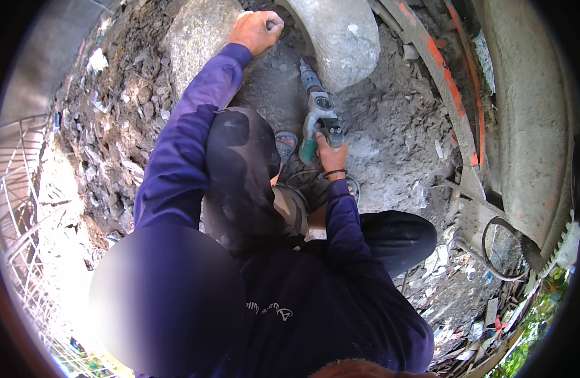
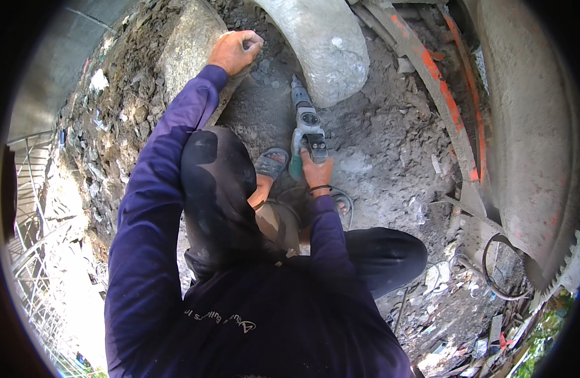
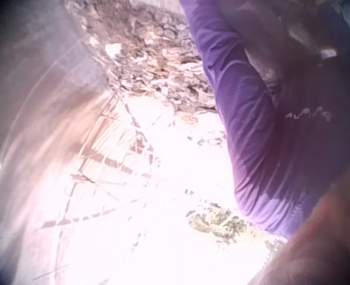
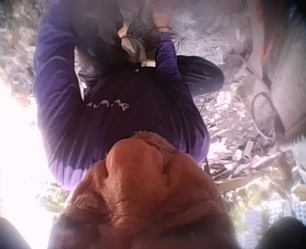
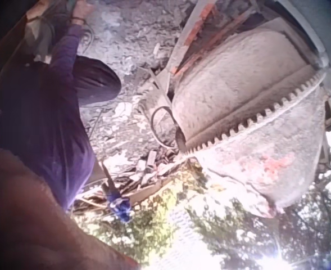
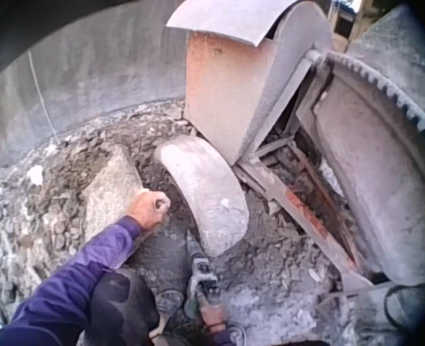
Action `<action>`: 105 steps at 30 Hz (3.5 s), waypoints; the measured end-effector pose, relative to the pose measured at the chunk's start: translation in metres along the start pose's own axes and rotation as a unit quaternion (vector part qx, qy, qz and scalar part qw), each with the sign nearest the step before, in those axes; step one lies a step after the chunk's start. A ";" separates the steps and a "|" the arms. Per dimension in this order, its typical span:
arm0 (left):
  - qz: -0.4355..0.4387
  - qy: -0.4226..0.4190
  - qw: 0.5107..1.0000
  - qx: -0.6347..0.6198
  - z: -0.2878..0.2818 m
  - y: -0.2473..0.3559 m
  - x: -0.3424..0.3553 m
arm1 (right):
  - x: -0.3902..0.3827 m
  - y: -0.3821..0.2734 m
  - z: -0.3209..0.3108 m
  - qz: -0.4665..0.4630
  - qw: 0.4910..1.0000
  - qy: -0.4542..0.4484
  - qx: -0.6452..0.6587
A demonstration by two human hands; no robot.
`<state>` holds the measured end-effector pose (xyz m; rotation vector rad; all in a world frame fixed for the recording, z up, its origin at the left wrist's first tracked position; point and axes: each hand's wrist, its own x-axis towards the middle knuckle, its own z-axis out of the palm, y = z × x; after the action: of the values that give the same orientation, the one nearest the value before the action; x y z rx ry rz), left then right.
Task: The person uses a handheld angle grinder to grind a concrete surface between two large rocks. After grinding, the person places a rock into the ground and smooths the surrounding concrete with a trowel.
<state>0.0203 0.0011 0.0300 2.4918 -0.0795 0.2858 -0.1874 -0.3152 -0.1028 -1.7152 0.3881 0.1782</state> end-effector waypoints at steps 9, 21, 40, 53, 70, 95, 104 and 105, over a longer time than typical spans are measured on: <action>0.015 -0.002 1.000 0.025 0.002 -0.003 0.001 | 0.008 0.011 -0.004 -0.017 0.998 0.007 -0.053; 0.005 -0.018 0.999 0.034 -0.001 0.001 -0.001 | 0.005 -0.003 0.001 -0.079 0.989 0.002 -0.124; 0.013 -0.028 0.999 0.026 -0.007 0.006 -0.001 | 0.002 -0.032 0.033 -0.053 0.985 -0.010 -0.162; -0.028 -0.020 0.999 -0.008 0.000 0.004 0.000 | -0.006 -0.084 0.156 -0.037 0.937 -0.117 -0.327; -0.021 -0.004 0.999 0.043 0.002 0.000 0.000 | -0.049 -0.122 0.065 0.020 0.997 -0.048 -0.049; -0.007 0.056 0.998 0.010 0.011 -0.002 -0.002 | -0.028 -0.008 0.049 -0.051 0.994 0.067 -0.065; 0.014 -0.047 0.993 0.105 0.003 -0.003 0.001 | -0.009 0.018 0.032 0.033 0.997 0.049 0.043; 0.029 -0.059 0.989 0.134 0.000 0.001 0.006 | -0.007 0.014 0.031 0.022 0.997 0.053 0.043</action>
<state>0.0263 0.0006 0.0316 2.7774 -0.1715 0.1825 -0.1961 -0.2855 -0.1185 -1.6360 0.5062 0.1010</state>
